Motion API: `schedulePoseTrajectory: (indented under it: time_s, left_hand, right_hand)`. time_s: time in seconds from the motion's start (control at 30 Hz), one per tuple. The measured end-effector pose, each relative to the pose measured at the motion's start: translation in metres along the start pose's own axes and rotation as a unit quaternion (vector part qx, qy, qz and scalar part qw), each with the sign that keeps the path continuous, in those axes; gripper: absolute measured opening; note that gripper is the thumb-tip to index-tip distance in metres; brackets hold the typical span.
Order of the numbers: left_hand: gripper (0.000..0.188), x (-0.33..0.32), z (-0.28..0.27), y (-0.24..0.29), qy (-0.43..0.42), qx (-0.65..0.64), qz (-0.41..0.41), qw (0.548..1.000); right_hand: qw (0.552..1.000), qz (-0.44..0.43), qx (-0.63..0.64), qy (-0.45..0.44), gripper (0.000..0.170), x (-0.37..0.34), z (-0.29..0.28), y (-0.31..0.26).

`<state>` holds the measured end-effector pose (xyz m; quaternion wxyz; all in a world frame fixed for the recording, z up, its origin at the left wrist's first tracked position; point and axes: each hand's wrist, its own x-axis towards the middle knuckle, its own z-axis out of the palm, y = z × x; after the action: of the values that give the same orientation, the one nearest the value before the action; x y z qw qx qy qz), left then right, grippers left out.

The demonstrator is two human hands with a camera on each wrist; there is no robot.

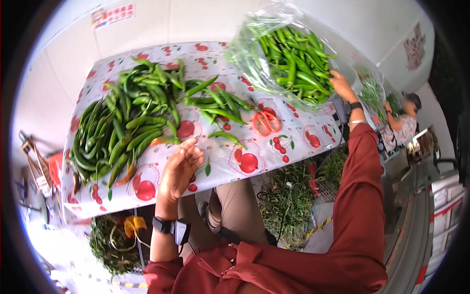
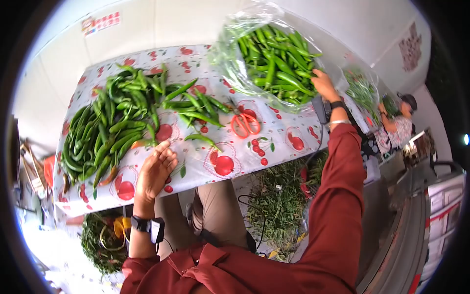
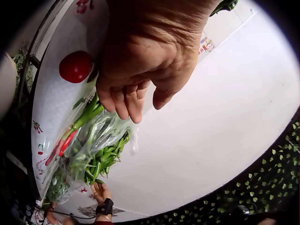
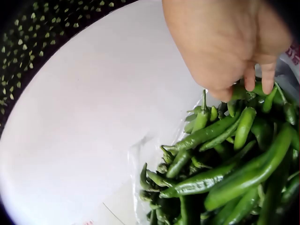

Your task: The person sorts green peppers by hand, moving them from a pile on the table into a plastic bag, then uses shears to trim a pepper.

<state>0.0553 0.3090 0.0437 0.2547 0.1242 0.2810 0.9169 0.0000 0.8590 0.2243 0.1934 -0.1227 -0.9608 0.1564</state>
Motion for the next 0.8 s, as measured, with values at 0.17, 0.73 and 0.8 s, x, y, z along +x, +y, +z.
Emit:
schedulePoseTrajectory:
  time_s: [0.17,0.73,0.8]
  left_hand:
    - [0.047,0.0,-0.001,-0.001,0.003,-0.008,-0.003,1.0]
    - [0.046,0.0,-0.001,0.0,-0.008,-0.027,0.007,1.0]
    - [0.046,0.0,-0.001,0.001,-0.006,-0.024,0.008,1.0]
  right_hand:
    - [0.998,0.005,-0.016,0.059,0.044,-0.007,-0.005,0.001]
    - [0.954,-0.226,0.163,-0.114,0.021,-0.118,0.101,-0.196]
    - [0.948,-0.206,0.197,-0.14,0.021,-0.12,0.121,-0.206]
